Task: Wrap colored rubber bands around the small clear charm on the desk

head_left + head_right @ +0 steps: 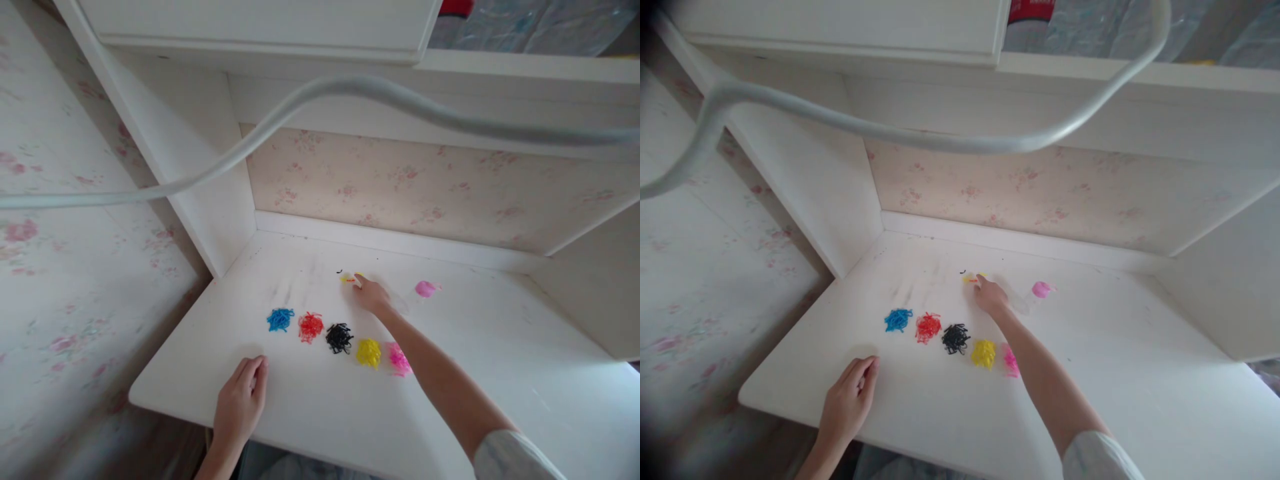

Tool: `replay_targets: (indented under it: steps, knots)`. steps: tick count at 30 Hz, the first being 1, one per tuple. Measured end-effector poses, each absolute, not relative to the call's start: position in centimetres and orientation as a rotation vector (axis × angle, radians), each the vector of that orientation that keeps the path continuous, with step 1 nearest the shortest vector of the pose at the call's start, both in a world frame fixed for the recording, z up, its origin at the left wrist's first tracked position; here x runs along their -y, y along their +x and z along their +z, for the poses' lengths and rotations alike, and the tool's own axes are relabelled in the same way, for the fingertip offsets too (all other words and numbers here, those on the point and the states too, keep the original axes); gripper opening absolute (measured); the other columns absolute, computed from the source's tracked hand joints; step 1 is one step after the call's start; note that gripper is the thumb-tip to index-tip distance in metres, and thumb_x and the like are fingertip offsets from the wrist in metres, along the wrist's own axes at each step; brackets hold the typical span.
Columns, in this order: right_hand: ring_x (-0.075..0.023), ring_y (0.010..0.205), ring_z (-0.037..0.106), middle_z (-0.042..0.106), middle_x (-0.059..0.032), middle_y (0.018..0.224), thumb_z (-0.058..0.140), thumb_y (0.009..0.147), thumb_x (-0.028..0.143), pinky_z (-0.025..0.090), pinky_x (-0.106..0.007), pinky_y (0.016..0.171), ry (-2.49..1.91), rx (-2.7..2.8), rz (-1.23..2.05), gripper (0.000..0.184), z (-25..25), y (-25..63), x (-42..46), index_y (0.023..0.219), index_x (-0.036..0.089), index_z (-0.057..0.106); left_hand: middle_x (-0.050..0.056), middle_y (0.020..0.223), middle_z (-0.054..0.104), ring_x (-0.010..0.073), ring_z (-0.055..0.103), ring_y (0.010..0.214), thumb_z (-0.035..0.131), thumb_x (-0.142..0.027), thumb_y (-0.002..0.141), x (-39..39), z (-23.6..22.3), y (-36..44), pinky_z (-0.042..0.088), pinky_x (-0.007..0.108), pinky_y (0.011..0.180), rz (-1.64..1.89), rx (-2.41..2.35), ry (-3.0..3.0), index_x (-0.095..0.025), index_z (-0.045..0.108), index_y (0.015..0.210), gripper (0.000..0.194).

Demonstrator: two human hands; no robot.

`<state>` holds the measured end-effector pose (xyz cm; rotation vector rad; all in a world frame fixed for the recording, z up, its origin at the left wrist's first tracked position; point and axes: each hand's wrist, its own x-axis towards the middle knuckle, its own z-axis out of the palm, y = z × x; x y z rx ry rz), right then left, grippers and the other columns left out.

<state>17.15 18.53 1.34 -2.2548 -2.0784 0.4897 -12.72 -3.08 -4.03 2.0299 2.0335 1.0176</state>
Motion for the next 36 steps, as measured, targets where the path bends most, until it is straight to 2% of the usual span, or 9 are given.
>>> replay_targets:
  steps: [5,10,21,26,36]
  knots:
    - [-0.0226,0.104,0.060,0.063,-0.0094,0.118,0.033,0.094,0.033,0.045,-0.033,0.082,-2.285,2.146,0.436,0.042,1.1,16.9,-20.1,0.132,0.029,0.048,0.002,0.081,0.064,0.0144,0.062,0.069,0.042,-0.031,0.092,2.9,-4.3,-12.8,0.047,0.024,0.061,0.981,-2.049,2.054,-0.022,0.058,0.096,0.019]
    - [-0.0211,0.099,0.061,0.065,-0.0090,0.110,0.030,0.095,0.039,0.045,-0.031,0.079,-2.279,2.190,0.352,0.040,1.0,16.7,-20.2,0.119,0.028,0.060,0.002,0.080,0.063,0.0137,0.062,0.068,0.041,-0.031,0.093,2.8,-4.6,-12.8,0.048,0.023,0.061,0.948,-2.038,2.077,-0.022,0.057,0.096,0.019]
    - [-0.0214,0.099,0.061,0.065,-0.0103,0.110,0.026,0.096,0.040,0.044,-0.031,0.079,-2.282,2.209,0.277,0.043,1.3,17.1,-19.3,0.122,0.028,0.058,0.002,0.081,0.064,0.0148,0.064,0.069,0.040,-0.032,0.093,2.7,-4.0,-12.7,0.048,0.024,0.060,0.944,-2.063,2.087,-0.023,0.059,0.094,0.021]
    - [-0.0209,0.101,0.061,0.065,-0.0083,0.112,0.033,0.095,0.039,0.045,-0.031,0.080,-2.274,2.216,0.318,0.040,1.1,17.5,-19.6,0.129,0.031,0.051,0.001,0.081,0.064,0.0145,0.063,0.068,0.042,-0.031,0.092,2.7,-4.1,-12.7,0.048,0.024,0.059,0.922,-2.051,2.091,-0.023,0.059,0.094,0.019]
    - [-0.0227,0.100,0.062,0.065,-0.0097,0.112,0.030,0.094,0.036,0.047,-0.032,0.078,-2.271,2.183,0.344,0.040,0.6,17.5,-20.2,0.121,0.029,0.060,0.002,0.081,0.064,0.0144,0.063,0.069,0.041,-0.029,0.093,2.8,-4.1,-12.7,0.048,0.025,0.062,0.905,-2.074,2.123,-0.022,0.059,0.094,0.019]
